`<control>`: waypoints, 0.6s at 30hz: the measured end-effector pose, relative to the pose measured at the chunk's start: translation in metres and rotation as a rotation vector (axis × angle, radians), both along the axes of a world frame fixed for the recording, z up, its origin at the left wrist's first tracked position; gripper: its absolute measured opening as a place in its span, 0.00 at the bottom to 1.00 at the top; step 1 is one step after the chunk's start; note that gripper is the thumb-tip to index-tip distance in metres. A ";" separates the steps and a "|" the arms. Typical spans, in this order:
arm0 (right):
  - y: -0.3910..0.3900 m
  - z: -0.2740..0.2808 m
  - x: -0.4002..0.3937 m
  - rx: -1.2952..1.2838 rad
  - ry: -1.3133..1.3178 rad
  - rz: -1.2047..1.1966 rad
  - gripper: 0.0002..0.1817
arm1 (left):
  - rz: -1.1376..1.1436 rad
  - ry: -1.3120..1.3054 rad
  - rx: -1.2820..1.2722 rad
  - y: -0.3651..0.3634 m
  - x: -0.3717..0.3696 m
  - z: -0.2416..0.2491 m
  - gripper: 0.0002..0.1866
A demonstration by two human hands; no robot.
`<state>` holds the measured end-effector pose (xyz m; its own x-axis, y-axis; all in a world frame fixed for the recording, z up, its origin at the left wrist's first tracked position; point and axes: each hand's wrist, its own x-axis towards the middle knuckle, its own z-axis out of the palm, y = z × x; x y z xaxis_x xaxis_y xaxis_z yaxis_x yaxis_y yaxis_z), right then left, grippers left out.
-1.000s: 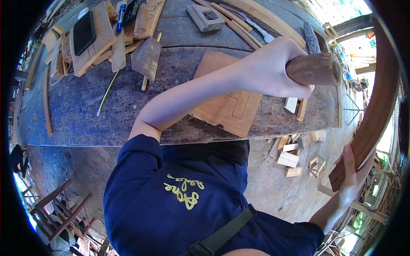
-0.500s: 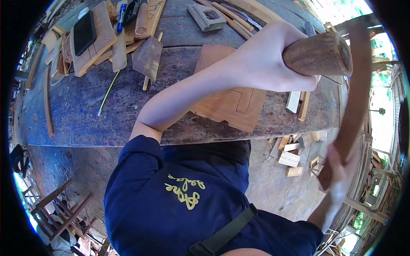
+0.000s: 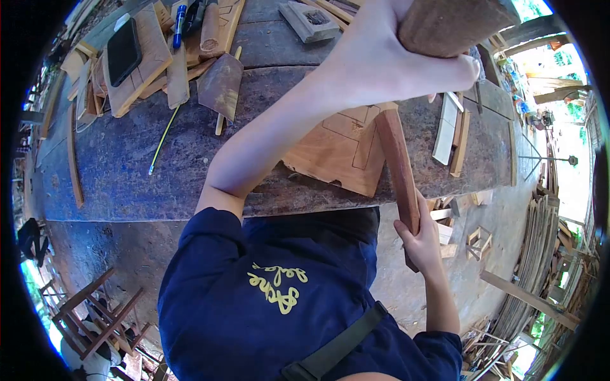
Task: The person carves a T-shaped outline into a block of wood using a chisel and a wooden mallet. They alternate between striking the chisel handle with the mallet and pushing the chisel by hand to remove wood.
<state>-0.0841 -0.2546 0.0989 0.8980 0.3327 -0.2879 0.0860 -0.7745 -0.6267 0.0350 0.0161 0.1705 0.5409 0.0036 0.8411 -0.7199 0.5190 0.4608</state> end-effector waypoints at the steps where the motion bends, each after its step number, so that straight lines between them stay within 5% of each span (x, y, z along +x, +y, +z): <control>1: -0.001 -0.004 -0.001 0.009 -0.022 0.002 0.37 | 0.083 0.160 -0.134 -0.015 -0.014 0.004 0.03; 5: 0.001 -0.007 -0.005 0.023 -0.007 -0.032 0.37 | -0.024 -0.022 0.277 0.011 0.006 -0.008 0.02; 7: 0.001 -0.007 -0.004 0.029 -0.012 -0.021 0.37 | 0.027 0.302 0.416 -0.001 0.004 -0.009 0.05; 10: 0.001 -0.006 -0.004 0.038 -0.004 -0.015 0.37 | 0.309 0.429 0.358 -0.017 -0.009 -0.010 0.11; 18: -0.003 -0.009 -0.002 0.048 -0.043 0.020 0.37 | 0.324 0.361 0.364 -0.021 -0.001 -0.019 0.09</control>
<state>-0.0861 -0.2575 0.0895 0.9022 0.3637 -0.2320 0.1294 -0.7411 -0.6588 0.0343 -0.0053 0.1513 0.8119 -0.0376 0.5826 -0.5799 0.0624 0.8123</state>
